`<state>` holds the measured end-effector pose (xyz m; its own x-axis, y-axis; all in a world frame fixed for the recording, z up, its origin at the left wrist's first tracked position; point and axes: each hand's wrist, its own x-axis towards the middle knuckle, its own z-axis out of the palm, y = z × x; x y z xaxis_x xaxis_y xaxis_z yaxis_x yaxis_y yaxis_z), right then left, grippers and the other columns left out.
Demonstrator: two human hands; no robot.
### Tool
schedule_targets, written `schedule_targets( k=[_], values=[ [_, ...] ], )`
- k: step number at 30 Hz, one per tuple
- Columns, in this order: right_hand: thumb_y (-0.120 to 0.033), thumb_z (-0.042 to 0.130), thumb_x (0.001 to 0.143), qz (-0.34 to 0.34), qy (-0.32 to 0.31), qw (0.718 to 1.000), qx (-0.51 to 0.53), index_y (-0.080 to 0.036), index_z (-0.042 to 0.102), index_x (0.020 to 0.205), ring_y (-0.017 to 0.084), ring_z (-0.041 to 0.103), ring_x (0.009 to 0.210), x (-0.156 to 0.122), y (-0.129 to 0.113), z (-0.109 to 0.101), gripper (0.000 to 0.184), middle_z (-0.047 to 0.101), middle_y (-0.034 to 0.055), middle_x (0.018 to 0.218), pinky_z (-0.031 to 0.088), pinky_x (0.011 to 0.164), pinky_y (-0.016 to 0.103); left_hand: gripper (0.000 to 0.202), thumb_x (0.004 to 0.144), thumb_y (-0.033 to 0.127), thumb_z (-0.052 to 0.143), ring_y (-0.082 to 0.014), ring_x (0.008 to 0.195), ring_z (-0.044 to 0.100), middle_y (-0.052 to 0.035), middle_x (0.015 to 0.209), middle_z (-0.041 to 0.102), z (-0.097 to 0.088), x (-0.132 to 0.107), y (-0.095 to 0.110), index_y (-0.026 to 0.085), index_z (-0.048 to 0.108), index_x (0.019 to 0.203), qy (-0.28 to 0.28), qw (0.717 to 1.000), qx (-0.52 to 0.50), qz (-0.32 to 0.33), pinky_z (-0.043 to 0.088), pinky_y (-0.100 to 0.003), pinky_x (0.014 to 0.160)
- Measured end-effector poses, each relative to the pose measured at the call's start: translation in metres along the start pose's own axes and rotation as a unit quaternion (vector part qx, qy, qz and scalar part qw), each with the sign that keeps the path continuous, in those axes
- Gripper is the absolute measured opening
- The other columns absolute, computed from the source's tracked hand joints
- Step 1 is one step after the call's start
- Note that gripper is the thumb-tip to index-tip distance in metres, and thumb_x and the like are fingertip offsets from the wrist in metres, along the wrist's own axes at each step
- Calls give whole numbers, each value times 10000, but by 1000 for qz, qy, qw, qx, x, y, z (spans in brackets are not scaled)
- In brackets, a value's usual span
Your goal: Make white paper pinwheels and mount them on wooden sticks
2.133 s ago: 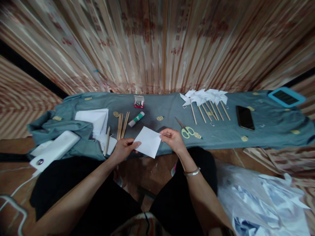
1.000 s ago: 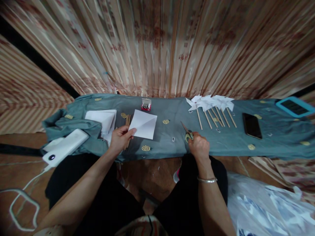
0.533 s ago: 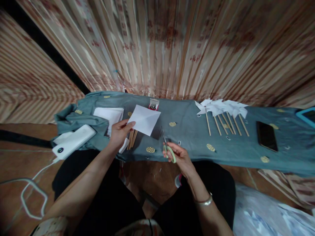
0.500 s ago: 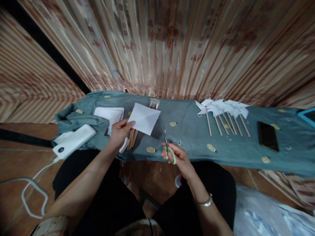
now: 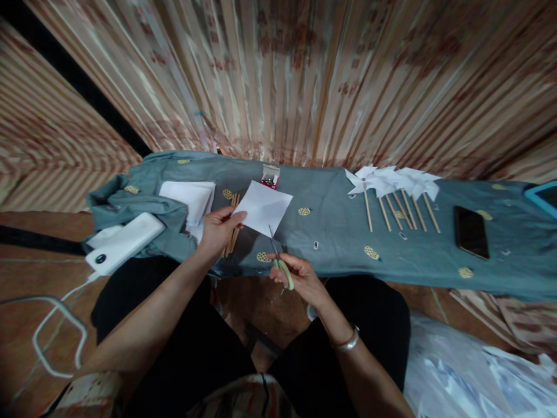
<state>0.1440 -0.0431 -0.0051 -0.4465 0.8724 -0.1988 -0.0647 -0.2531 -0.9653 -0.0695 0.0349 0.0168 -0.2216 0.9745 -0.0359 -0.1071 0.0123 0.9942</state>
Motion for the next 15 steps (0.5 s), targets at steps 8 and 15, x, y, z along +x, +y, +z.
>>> schedule_targets(
  k=[8,15],
  values=[
    [-561,701,731,8,10,1000,3,-183,674,1118,112,529,613,0,-6,0,541,648,29,753,395,486,214,199,605,337,756,-99,524,535,14,613,652,3,-1,-6,161,715,687,-22,1000,8,6,463,-229,519],
    [-568,687,740,13,13,1000,-7,-190,663,1130,120,545,637,-1,-5,-3,544,649,29,767,411,499,214,231,615,376,758,-102,533,524,15,619,656,3,-1,-11,168,723,709,-31,999,17,15,455,-226,522]
  ],
)
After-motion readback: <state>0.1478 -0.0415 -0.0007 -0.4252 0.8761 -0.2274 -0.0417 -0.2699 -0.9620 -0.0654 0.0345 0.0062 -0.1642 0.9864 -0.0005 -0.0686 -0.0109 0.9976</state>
